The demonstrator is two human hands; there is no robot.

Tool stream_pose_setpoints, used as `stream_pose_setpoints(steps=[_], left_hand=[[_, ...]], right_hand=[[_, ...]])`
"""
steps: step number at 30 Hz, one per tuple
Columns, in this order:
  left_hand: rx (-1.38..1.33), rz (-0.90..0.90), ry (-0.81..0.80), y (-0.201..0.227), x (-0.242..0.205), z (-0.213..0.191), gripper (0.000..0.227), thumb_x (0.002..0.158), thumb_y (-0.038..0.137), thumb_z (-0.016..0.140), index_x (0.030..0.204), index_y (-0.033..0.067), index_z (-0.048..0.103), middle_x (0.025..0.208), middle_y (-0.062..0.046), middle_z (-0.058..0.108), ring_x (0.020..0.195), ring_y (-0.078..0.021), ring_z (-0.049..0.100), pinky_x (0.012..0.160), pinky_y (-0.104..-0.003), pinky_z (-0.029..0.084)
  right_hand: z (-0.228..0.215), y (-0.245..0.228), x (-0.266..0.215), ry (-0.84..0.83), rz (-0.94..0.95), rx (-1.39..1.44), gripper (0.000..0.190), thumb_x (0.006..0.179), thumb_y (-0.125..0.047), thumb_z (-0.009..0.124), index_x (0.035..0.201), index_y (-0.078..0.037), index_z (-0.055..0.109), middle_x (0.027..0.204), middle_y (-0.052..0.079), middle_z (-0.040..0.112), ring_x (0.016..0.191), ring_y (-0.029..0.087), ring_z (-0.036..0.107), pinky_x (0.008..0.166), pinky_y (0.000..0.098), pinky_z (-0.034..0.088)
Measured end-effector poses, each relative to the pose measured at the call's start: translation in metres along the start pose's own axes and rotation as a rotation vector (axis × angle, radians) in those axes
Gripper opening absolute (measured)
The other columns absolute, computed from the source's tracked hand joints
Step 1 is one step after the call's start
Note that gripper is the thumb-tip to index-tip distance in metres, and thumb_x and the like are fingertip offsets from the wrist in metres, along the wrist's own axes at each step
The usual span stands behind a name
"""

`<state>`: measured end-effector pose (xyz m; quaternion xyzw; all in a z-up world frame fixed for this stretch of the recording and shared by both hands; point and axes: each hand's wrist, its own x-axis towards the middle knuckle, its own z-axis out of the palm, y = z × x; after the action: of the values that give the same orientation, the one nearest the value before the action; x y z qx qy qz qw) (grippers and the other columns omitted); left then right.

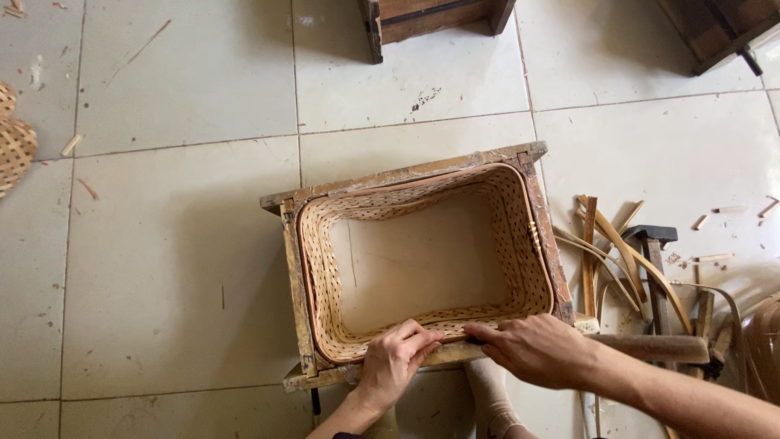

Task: The person assembles a rectangular woven basket by placing a wooden frame on the floor, inserting a woven base, and securing it with a hammer. They then add curved wooden ribs to form the basket's sides.

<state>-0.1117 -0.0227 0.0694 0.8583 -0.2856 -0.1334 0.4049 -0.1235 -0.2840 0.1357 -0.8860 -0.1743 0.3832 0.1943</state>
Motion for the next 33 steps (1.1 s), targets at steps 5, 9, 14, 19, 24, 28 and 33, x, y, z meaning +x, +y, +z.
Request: stream_pose_setpoints(steps=[5, 9, 14, 19, 24, 28, 33], left_hand=[[0.063, 0.024, 0.009, -0.01, -0.005, 0.011, 0.015, 0.088, 0.019, 0.078, 0.097, 0.0073, 0.079, 0.08, -0.004, 0.068, 0.068, -0.018, 0.07, 0.058, -0.033, 0.059], [0.084, 0.056, -0.001, -0.016, -0.006, 0.018, 0.012, 0.092, 0.017, 0.076, 0.097, 0.0058, 0.077, 0.084, -0.005, 0.071, 0.069, -0.0167, 0.071, 0.059, -0.029, 0.061], [0.152, 0.222, 0.099, -0.001, -0.007, 0.003, 0.015, 0.093, 0.01, 0.074, 0.107, 0.0039, 0.078, 0.089, -0.007, 0.074, 0.071, -0.0184, 0.072, 0.062, -0.031, 0.061], [0.106, 0.163, 0.114, -0.01, -0.006, -0.027, 0.026, 0.092, 0.011, 0.07, 0.117, 0.0027, 0.074, 0.105, -0.011, 0.075, 0.091, -0.0222, 0.071, 0.077, -0.032, 0.061], [0.234, -0.148, 0.059, -0.044, -0.049, -0.091, 0.025, 0.088, 0.019, 0.079, 0.112, 0.0109, 0.075, 0.111, -0.005, 0.075, 0.101, -0.0215, 0.065, 0.086, -0.04, 0.055], [0.318, -0.08, -0.058, -0.038, -0.08, -0.105, 0.048, 0.069, 0.019, 0.089, 0.113, 0.0065, 0.073, 0.117, -0.009, 0.069, 0.112, -0.03, 0.058, 0.096, -0.046, 0.048], [0.395, -0.07, -0.029, -0.029, -0.082, -0.097, 0.054, 0.063, 0.011, 0.089, 0.113, 0.0044, 0.072, 0.113, -0.01, 0.067, 0.121, -0.0319, 0.055, 0.103, -0.045, 0.046]], right_hand=[[0.02, 0.003, -0.007, 0.218, 0.059, 0.291, 0.048, 0.09, -0.036, 0.066, 0.137, -0.03, 0.065, 0.086, 0.01, 0.077, 0.062, 0.028, 0.074, 0.056, 0.0447, 0.058], [0.035, 0.0, -0.013, 0.284, 0.101, 0.297, 0.057, 0.086, -0.034, 0.071, 0.143, -0.032, 0.063, 0.097, 0.011, 0.075, 0.071, 0.03, 0.074, 0.061, 0.0429, 0.059], [0.036, -0.011, -0.019, 0.201, 0.16, 0.105, 0.066, 0.092, -0.036, 0.064, 0.155, -0.032, 0.047, 0.109, 0.011, 0.069, 0.081, 0.03, 0.071, 0.065, 0.0432, 0.058], [0.028, -0.026, -0.01, 0.155, -0.039, 0.248, 0.057, 0.097, -0.031, 0.059, 0.154, -0.03, 0.054, 0.107, 0.014, 0.071, 0.084, 0.032, 0.073, 0.072, 0.0459, 0.059], [0.018, -0.067, 0.041, 0.179, -0.361, 0.345, 0.05, 0.104, -0.025, 0.052, 0.151, -0.012, 0.047, 0.11, 0.022, 0.072, 0.086, 0.039, 0.07, 0.075, 0.0506, 0.056], [0.009, -0.098, 0.067, -0.044, -0.22, 0.316, 0.044, 0.105, -0.03, 0.045, 0.147, -0.018, 0.049, 0.091, 0.02, 0.073, 0.078, 0.037, 0.071, 0.074, 0.0502, 0.055], [0.013, -0.098, 0.082, -0.098, -0.246, 0.282, 0.042, 0.104, -0.03, 0.049, 0.144, -0.016, 0.053, 0.082, 0.02, 0.072, 0.073, 0.038, 0.071, 0.073, 0.0509, 0.055]])
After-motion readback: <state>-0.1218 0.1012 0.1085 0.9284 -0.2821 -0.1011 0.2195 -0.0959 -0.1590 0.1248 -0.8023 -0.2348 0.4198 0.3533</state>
